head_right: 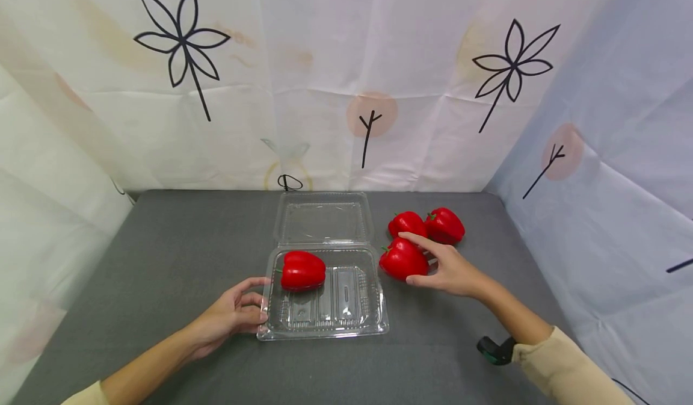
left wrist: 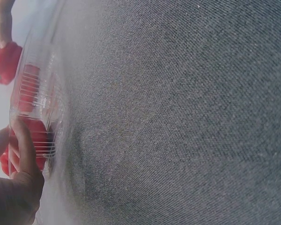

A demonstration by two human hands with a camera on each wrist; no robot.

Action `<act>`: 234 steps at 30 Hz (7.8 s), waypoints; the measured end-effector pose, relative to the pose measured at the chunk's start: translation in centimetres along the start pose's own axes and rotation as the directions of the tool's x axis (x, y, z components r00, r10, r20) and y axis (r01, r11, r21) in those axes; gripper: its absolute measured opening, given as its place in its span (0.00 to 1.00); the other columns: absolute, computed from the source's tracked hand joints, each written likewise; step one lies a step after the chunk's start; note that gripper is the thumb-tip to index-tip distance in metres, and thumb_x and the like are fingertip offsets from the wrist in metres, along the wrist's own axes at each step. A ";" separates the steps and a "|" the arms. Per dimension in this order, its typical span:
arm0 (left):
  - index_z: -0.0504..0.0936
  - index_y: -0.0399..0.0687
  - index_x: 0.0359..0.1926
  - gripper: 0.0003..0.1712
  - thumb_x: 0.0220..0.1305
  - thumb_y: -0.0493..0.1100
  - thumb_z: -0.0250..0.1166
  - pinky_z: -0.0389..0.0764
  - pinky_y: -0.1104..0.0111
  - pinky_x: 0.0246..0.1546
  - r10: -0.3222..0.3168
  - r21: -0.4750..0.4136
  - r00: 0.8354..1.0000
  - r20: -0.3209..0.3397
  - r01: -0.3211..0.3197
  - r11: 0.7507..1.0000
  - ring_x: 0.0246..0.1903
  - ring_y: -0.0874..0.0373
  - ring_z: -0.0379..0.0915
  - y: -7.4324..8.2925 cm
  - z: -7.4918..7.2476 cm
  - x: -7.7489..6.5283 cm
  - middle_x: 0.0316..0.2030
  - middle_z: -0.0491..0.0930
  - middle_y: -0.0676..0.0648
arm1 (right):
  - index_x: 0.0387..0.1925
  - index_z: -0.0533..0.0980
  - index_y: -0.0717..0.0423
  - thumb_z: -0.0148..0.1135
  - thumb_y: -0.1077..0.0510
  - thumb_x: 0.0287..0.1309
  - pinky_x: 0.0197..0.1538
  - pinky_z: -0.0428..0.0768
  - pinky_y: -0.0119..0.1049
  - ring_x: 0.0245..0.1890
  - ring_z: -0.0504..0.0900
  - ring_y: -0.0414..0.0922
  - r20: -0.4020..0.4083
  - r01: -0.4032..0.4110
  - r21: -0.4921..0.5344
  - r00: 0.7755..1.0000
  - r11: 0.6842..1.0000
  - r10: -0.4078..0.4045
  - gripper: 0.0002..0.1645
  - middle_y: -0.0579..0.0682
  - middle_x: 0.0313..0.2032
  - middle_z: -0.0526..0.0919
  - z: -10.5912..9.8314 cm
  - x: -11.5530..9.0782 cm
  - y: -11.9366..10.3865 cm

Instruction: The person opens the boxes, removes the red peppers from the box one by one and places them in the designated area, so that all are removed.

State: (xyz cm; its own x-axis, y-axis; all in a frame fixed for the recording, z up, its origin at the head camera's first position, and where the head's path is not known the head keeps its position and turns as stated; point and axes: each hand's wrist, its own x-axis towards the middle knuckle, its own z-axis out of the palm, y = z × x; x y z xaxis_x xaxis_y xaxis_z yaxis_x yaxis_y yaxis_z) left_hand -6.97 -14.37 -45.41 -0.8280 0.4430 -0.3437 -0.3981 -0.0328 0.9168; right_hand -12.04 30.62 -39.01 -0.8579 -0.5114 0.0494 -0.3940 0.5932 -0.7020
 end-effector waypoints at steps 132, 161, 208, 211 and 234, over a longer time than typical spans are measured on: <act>0.55 0.37 0.71 0.43 0.58 0.28 0.66 0.85 0.60 0.39 0.000 0.002 1.000 0.019 0.000 1.000 0.32 0.58 0.77 -0.2 -0.3 0.1 0.39 0.74 0.45 | 0.76 0.54 0.56 0.73 0.52 0.56 0.65 0.67 0.62 0.65 0.71 0.63 0.403 0.088 0.235 0.897 0.968 -0.180 0.53 0.61 0.71 0.63 7.9 9.5 -4.3; 0.57 0.39 0.70 0.42 0.58 0.29 0.67 0.85 0.60 0.39 -0.021 0.022 1.000 0.004 0.021 1.000 0.32 0.56 0.78 -0.1 -0.5 0.3 0.40 0.75 0.44 | 0.75 0.59 0.51 0.73 0.52 0.57 0.62 0.74 0.52 0.60 0.77 0.55 0.421 0.081 0.154 0.896 0.985 -0.139 0.49 0.55 0.67 0.69 9.6 11.8 -6.7; 0.56 0.37 0.70 0.43 0.57 0.28 0.66 0.85 0.61 0.38 -0.017 0.003 1.000 0.006 0.017 1.000 0.32 0.57 0.77 -0.1 -0.2 0.3 0.38 0.75 0.45 | 0.75 0.57 0.49 0.75 0.59 0.53 0.59 0.76 0.40 0.60 0.73 0.44 0.447 0.148 0.060 0.880 0.987 -0.159 0.53 0.49 0.65 0.71 11.9 12.0 -6.9; 0.56 0.38 0.70 0.43 0.57 0.28 0.66 0.85 0.61 0.38 -0.019 0.003 1.000 0.001 0.019 1.000 0.32 0.57 0.77 -0.1 -0.2 0.4 0.38 0.75 0.45 | 0.75 0.57 0.49 0.75 0.58 0.53 0.59 0.76 0.41 0.60 0.73 0.44 0.445 0.156 0.053 0.881 0.986 -0.163 0.53 0.49 0.65 0.72 11.9 12.0 -6.9; 0.57 0.39 0.71 0.43 0.57 0.29 0.67 0.85 0.60 0.39 -0.035 0.016 0.999 -0.016 0.035 0.999 0.32 0.56 0.78 -0.1 -0.3 0.4 0.40 0.75 0.43 | 0.73 0.61 0.56 0.70 0.58 0.57 0.57 0.78 0.43 0.60 0.75 0.48 0.447 0.168 0.015 0.881 0.986 -0.157 0.45 0.54 0.67 0.72 10.6 10.9 -7.3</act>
State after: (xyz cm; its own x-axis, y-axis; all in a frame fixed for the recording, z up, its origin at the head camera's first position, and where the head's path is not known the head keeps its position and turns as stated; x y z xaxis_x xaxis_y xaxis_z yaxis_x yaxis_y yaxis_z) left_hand -7.39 -14.42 -45.69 -0.8198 0.4295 -0.3788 -0.4206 -0.0027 0.9073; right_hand -15.01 14.06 -40.87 -0.5463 -0.8214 -0.1639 -0.5274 0.4893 -0.6945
